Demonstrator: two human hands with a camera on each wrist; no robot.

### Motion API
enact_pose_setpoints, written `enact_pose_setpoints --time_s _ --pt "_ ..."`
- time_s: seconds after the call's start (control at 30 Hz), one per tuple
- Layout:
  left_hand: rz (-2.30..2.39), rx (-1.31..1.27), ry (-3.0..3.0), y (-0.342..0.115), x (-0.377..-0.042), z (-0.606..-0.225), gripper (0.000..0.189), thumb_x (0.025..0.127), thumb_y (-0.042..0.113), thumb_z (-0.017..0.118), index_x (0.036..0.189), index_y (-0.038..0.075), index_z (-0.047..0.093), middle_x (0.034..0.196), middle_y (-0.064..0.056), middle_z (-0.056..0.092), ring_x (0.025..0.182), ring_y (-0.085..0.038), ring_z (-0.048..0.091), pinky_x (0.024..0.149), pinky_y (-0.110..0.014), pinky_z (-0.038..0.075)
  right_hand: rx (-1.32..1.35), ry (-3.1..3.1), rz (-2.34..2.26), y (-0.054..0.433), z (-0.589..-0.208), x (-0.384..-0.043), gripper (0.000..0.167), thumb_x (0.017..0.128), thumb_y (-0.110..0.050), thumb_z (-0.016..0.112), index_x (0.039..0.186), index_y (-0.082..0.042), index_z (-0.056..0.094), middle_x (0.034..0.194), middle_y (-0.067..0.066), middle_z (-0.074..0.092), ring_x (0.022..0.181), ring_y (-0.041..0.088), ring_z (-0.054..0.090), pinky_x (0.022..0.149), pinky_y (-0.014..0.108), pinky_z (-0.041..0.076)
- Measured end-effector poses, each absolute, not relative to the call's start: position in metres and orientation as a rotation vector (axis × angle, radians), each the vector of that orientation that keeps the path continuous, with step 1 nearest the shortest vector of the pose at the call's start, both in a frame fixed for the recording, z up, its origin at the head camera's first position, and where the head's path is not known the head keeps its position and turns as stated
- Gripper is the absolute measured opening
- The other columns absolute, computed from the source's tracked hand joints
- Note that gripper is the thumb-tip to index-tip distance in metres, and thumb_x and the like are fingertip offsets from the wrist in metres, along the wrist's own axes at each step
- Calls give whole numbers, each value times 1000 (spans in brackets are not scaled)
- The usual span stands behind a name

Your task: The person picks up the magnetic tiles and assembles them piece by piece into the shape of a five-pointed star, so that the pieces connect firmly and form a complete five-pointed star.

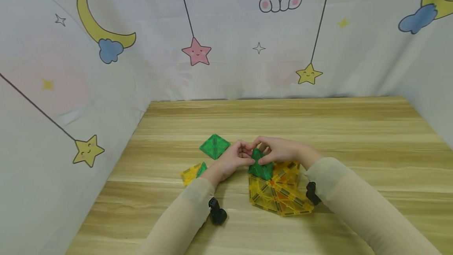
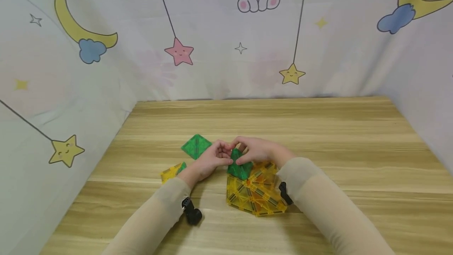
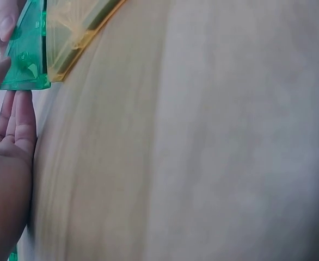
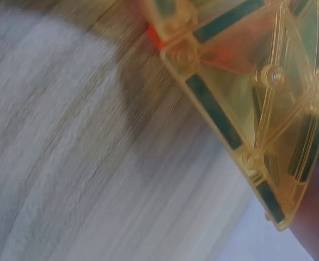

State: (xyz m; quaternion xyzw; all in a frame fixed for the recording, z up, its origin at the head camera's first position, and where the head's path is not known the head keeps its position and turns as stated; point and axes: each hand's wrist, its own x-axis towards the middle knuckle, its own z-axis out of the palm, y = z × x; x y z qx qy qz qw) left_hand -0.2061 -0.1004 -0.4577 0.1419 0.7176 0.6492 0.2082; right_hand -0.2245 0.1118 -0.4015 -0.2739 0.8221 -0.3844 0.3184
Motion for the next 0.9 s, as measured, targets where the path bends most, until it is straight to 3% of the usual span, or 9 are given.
enact_pose_setpoints --time_s 0.53,0.9 --pt "1800 369 1945 -98 -206 -454 38 86 1 65 118 -3 44 111 -15 55 92 -16 56 80 -28 48 -707 2196 -1068 137 -405 -232 47 89 -21 66 123 -2 40 112 19 55 98 28 58 78 38 49" --pt "1750 387 1968 -97 -195 -429 33 85 -3 64 113 -5 47 108 -15 55 90 -15 55 78 -26 48 -601 2220 -1092 151 -406 -233 47 89 -22 66 124 -3 39 111 19 56 87 24 58 68 37 48"
